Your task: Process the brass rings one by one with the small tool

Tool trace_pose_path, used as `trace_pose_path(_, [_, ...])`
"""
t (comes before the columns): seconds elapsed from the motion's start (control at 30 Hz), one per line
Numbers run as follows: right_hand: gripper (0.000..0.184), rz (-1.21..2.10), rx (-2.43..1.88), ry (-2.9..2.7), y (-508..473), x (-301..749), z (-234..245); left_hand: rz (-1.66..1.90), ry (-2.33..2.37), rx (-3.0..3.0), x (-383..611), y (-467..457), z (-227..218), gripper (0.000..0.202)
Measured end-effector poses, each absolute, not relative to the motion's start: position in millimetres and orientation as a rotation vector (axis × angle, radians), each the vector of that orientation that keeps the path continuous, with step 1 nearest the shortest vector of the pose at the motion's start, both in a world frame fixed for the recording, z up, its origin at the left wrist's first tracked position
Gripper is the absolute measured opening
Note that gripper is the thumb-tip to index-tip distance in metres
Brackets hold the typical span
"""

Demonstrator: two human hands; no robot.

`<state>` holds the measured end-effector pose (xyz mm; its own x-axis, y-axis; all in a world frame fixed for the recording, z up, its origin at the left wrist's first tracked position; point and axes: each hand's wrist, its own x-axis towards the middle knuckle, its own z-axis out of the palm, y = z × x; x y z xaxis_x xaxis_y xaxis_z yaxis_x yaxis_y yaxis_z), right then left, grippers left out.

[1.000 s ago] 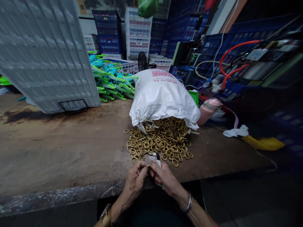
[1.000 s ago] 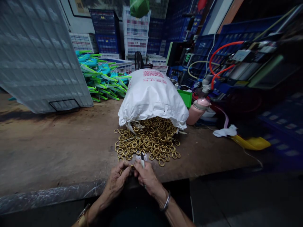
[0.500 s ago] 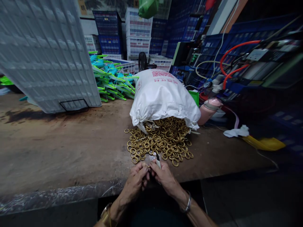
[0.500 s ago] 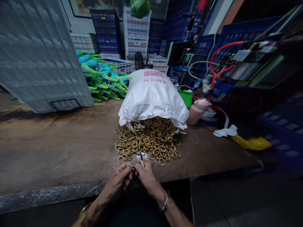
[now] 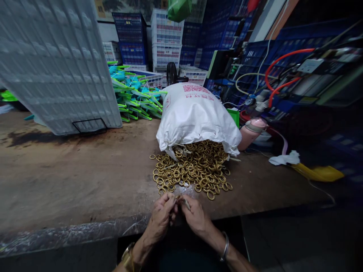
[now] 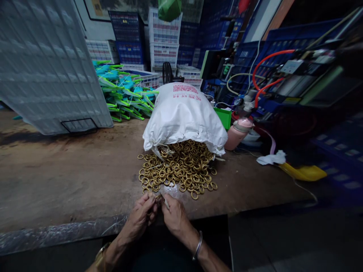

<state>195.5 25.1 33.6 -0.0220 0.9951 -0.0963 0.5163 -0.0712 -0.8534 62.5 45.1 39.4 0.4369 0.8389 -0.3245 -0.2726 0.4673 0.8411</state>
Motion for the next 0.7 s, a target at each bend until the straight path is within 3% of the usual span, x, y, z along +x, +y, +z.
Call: trace_pose_path(0.7, [0.026, 0.780, -1.900, -1.963, 21, 191, 45, 0.793, 0.973, 0.996, 61, 42, 42, 0.039])
